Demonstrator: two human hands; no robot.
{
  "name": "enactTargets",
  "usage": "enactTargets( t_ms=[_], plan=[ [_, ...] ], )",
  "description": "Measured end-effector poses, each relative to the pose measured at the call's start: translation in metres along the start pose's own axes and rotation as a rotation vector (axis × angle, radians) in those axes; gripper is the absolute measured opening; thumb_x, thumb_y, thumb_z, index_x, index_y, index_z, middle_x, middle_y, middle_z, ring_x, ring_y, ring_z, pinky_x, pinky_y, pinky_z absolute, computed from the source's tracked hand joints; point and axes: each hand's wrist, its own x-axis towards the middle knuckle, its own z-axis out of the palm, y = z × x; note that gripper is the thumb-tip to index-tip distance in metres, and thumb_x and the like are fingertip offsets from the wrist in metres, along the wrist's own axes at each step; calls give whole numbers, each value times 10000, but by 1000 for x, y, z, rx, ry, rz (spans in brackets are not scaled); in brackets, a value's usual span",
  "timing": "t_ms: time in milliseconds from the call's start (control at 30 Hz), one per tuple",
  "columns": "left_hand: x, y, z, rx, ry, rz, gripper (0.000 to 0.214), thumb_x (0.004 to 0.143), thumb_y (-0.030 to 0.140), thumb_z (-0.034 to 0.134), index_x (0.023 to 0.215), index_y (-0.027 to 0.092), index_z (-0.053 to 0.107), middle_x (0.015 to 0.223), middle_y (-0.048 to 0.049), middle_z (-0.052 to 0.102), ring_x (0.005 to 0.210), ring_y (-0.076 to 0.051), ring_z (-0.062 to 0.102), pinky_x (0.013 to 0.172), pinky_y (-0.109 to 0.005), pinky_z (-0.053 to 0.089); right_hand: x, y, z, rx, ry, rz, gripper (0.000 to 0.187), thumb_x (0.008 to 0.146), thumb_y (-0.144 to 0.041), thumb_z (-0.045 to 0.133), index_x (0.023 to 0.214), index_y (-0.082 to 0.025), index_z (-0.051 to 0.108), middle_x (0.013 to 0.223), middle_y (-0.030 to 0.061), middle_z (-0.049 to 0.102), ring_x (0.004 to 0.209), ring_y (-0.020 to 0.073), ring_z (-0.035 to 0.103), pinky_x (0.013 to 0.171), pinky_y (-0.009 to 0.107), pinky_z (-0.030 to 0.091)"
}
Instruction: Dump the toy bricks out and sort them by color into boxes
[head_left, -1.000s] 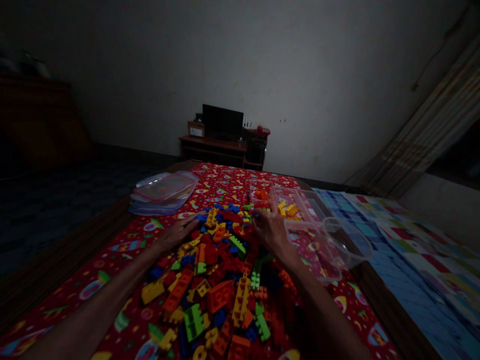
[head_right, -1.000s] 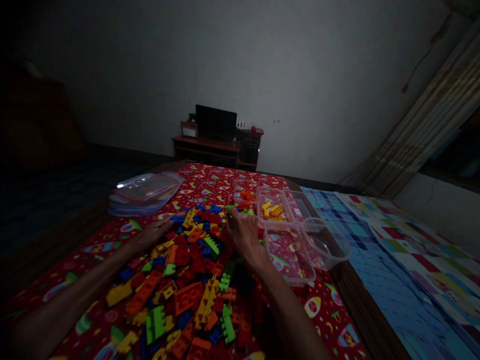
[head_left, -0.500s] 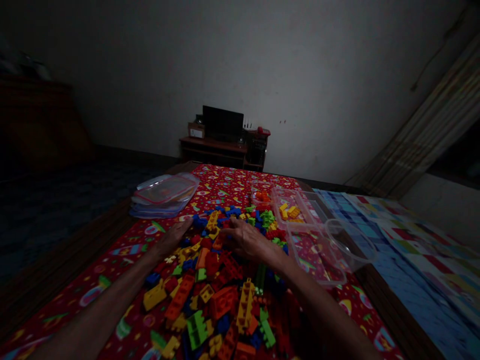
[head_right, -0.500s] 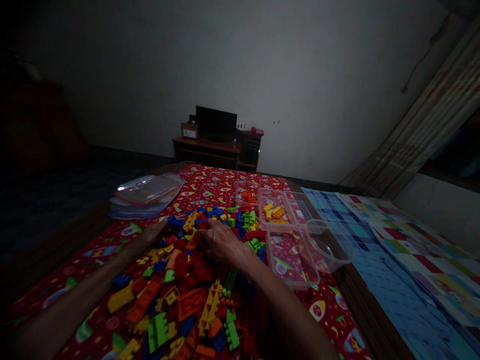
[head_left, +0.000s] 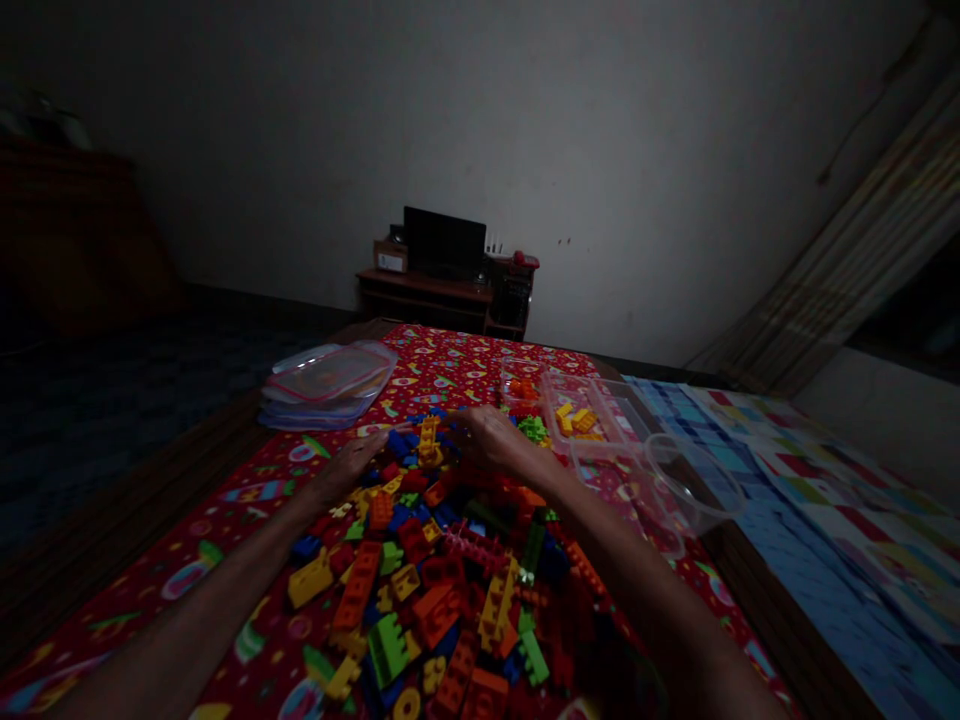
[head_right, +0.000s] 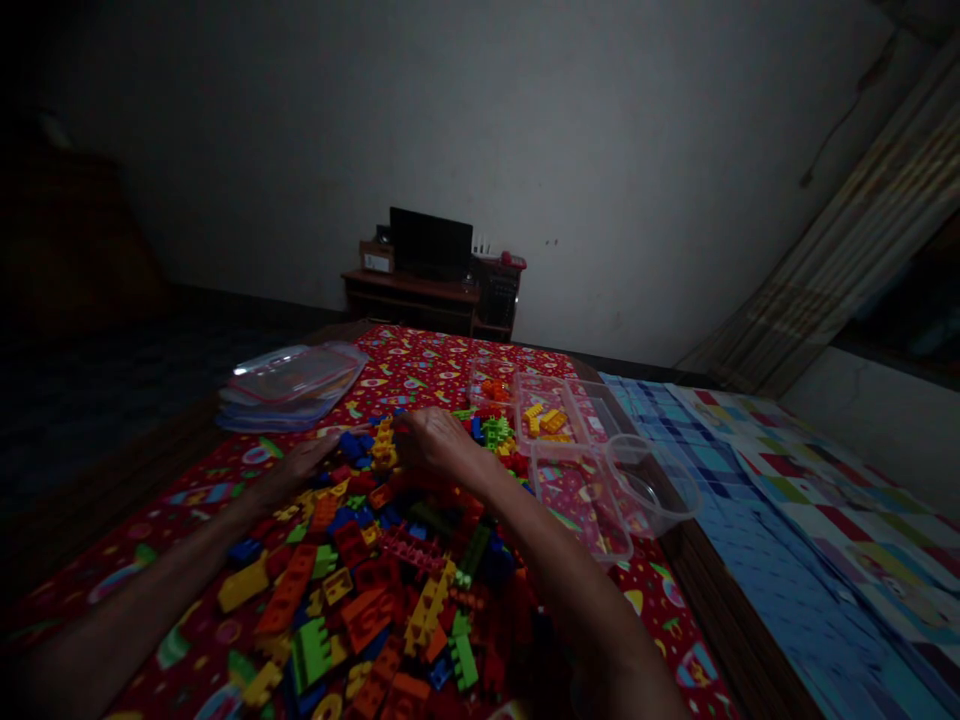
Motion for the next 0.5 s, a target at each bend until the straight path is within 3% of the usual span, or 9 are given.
enactTargets(
  t_ms=[133, 267, 367, 500],
  plan=[
    [1, -6, -1, -8, 16, 16, 777, 760, 765, 449, 1211, 170, 662, 1302, -118, 629, 1221, -330, 554, 1030, -453, 449, 44, 11, 21, -21, -96, -29, 390, 848, -163, 613, 1235, -124, 576, 1058, 121, 673, 938, 182, 601, 739, 242, 410],
    [4, -9, -1, 1, 48, 23, 829, 721, 795, 467, 1221, 163, 661, 1305, -125, 626, 1237, -340, 535, 1076, -469, 391, 60, 12, 37, 8, -297, -93, 359, 807, -200, 686, 1147, -110, 615, 972, 96, 680, 847, 164, 607, 693, 226, 417],
    [4, -8, -1, -26, -3, 7, 798, 744, 775, 464, 1236, 176, 654, 1281, -110, 644, 1191, -332, 573, 1063, -476, 404, 50, 13, 43, 17, -233, -109, 295, 810, -274, 700, 1047, -110, 640, 845, 66, 662, 772, 157, 582, 669, 232, 405],
    [2, -5, -2, 45, -5, 18, 770, 759, 771, 443, 1207, 191, 677, 1261, -102, 659, 1181, -332, 577, 1048, -459, 421, 24, 16, 34, 41, -84, -106, 244, 836, -237, 656, 1064, -152, 631, 892, 55, 653, 812, 149, 573, 690, 222, 390]
  ],
)
